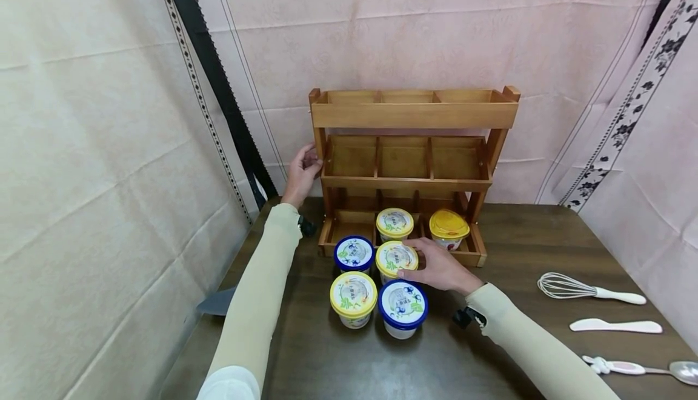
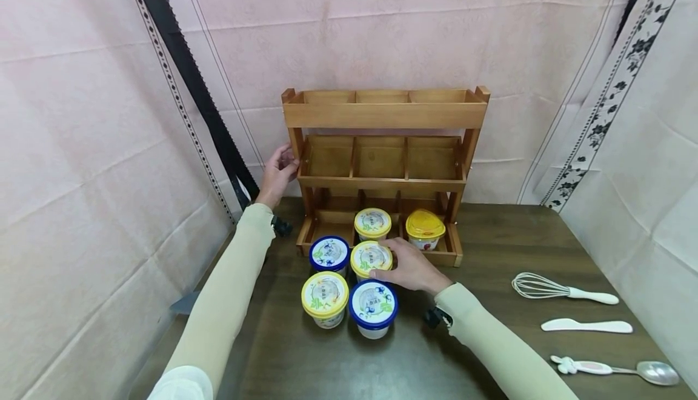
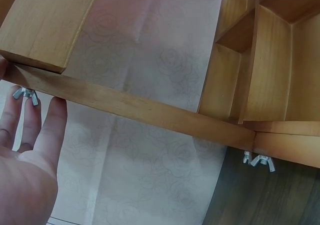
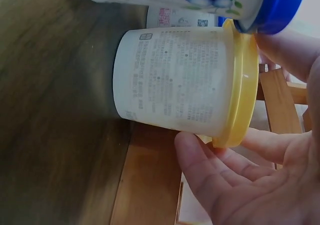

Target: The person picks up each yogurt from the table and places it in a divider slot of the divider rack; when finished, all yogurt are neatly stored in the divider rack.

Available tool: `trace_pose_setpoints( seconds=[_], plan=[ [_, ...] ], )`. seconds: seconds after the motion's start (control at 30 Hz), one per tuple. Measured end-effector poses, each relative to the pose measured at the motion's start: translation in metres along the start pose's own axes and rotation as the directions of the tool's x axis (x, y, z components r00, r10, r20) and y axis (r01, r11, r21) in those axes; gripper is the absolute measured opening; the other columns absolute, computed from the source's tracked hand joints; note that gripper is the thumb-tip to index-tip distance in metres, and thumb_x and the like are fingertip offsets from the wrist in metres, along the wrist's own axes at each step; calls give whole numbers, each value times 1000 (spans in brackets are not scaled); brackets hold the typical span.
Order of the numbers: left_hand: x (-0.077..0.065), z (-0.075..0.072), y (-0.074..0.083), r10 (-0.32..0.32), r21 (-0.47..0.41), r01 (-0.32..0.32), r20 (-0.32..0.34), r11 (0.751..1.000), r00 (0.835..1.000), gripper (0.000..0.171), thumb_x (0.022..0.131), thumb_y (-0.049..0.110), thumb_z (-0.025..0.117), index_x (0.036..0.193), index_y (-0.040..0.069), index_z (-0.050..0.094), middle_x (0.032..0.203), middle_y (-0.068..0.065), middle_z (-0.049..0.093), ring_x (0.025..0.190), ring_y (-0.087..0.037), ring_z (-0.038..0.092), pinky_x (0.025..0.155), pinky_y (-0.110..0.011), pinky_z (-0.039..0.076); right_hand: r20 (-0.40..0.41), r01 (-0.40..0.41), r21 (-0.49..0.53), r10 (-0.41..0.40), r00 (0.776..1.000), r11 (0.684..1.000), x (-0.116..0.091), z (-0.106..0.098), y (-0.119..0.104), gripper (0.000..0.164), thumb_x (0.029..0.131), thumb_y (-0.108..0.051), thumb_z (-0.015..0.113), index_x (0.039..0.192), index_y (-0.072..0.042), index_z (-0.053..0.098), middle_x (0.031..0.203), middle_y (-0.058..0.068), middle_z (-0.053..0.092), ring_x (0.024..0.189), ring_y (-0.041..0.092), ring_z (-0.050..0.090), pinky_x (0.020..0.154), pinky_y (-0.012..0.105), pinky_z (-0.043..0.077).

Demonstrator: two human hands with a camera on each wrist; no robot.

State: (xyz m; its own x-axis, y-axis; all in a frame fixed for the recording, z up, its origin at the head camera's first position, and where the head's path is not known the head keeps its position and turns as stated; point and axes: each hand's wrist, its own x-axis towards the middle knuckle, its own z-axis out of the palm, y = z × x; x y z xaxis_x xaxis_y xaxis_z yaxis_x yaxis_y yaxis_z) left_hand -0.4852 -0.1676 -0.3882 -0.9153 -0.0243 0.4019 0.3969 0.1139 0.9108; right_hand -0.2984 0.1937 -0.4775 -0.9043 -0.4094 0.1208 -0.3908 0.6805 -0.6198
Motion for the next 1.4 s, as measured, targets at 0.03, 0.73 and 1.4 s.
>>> trace_pose_setpoints(
  seconds=[0.03, 0.73, 1.4],
  plan=[
    [0, 0, -1, 1, 0, -1, -1, 1000, 1000, 48, 106, 13, 63, 151, 28, 56, 124, -2, 58, 115, -22, 59, 103, -47, 55, 4, 2, 9, -2, 1000, 1000, 0, -1, 1, 83, 86, -55, 84, 151, -12, 55, 138, 11, 62, 117, 25, 62, 97, 47, 58],
    [1, 0, -3, -14, 3, 14, 3, 1000, 1000, 47, 106, 15, 64, 151, 29, 56, 125, -1, 58, 114, -21, 59, 102, -44, 56, -33, 5, 112, -1, 999, 994, 0, -1, 9, 84, 83, -51, 89, 149, -13, 53, 136, 9, 64, 118, 28, 68, 99, 50, 60],
    [0, 0, 0, -8, 1, 8, 3, 1000, 1000, 47, 106, 15, 63, 151, 28, 56, 125, -3, 57, 116, -22, 59, 106, -48, 55, -137, 48, 157, -27, 990, 986, 0, -32, -19, 84, 82, -44, 92, 149, -11, 53, 132, 10, 64, 110, 28, 69, 94, 49, 62]
  ],
)
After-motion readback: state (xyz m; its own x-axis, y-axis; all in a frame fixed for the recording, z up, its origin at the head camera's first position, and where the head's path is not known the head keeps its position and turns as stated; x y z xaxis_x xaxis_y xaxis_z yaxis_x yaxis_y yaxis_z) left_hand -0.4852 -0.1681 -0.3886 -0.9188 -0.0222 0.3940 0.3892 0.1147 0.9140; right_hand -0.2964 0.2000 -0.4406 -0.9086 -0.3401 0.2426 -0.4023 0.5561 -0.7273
